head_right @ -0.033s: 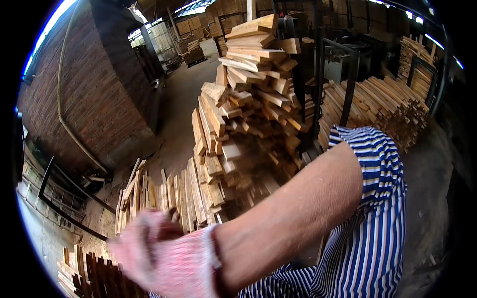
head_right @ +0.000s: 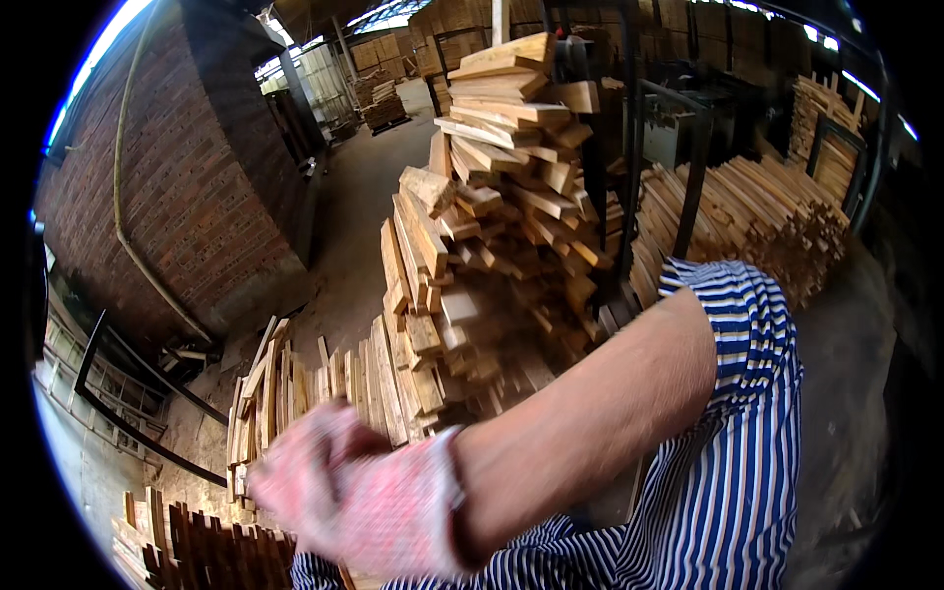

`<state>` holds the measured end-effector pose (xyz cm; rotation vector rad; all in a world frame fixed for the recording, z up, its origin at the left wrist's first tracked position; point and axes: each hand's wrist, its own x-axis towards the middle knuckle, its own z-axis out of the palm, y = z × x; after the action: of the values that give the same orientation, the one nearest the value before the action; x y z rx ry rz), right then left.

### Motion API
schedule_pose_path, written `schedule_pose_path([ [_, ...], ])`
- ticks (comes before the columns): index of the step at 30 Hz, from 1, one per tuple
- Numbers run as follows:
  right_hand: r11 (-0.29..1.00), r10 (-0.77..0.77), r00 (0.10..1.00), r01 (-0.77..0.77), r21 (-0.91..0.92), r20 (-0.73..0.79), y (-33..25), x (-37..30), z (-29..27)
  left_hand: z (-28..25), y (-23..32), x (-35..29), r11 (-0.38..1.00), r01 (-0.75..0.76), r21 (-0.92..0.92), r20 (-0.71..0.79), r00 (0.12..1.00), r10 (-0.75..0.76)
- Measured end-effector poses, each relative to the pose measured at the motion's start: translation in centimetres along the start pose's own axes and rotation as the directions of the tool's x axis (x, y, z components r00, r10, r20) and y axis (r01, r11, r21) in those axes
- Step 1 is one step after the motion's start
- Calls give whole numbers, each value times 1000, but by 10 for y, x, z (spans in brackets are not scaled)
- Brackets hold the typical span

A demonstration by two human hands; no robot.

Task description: The person repeatedly picks up small stacks of wooden planks from a large pile and places them onto a wooden pallet. They wear pink gloves and a striped shirt while working in a warehouse environment.

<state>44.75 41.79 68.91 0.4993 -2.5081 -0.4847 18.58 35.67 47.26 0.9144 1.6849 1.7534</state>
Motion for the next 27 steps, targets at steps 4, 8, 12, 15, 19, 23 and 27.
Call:
schedule_pose_path([
  [4, 933, 334, 938, -315, -172, 95, 117, -22, 35, 89, 35, 130, 973, -27, -230, 134, 989, 59],
  [8, 565, 807, 589, -794, -226, -52, 248, -30, 47, 174, 58, 243, 893, 140, -427, 289, 957, -12],
  [12, 397, 918, 397, -918, -11, -12, 301, -49, 93, 206, 32, 350, 954, 195, -227, 385, 918, -96],
  [15, 362, 926, 374, -919, 154, 55, 316, -96, 125, 232, 34, 366, 880, 391, -270, 604, 781, -161],
  [19, 116, 904, 322, -819, 562, 282, 282, -85, 131, 173, 80, 335, 842, 496, -215, 553, 772, -313],
  [23, 254, 808, 532, -703, 664, 253, 232, -128, 170, 159, 97, 246, 954, -279, 108, 632, 760, 151],
  [27, 829, 546, 836, -528, 186, -61, 155, -128, 214, 151, 81, 99, 763, -398, 509, 443, 881, 164],
])
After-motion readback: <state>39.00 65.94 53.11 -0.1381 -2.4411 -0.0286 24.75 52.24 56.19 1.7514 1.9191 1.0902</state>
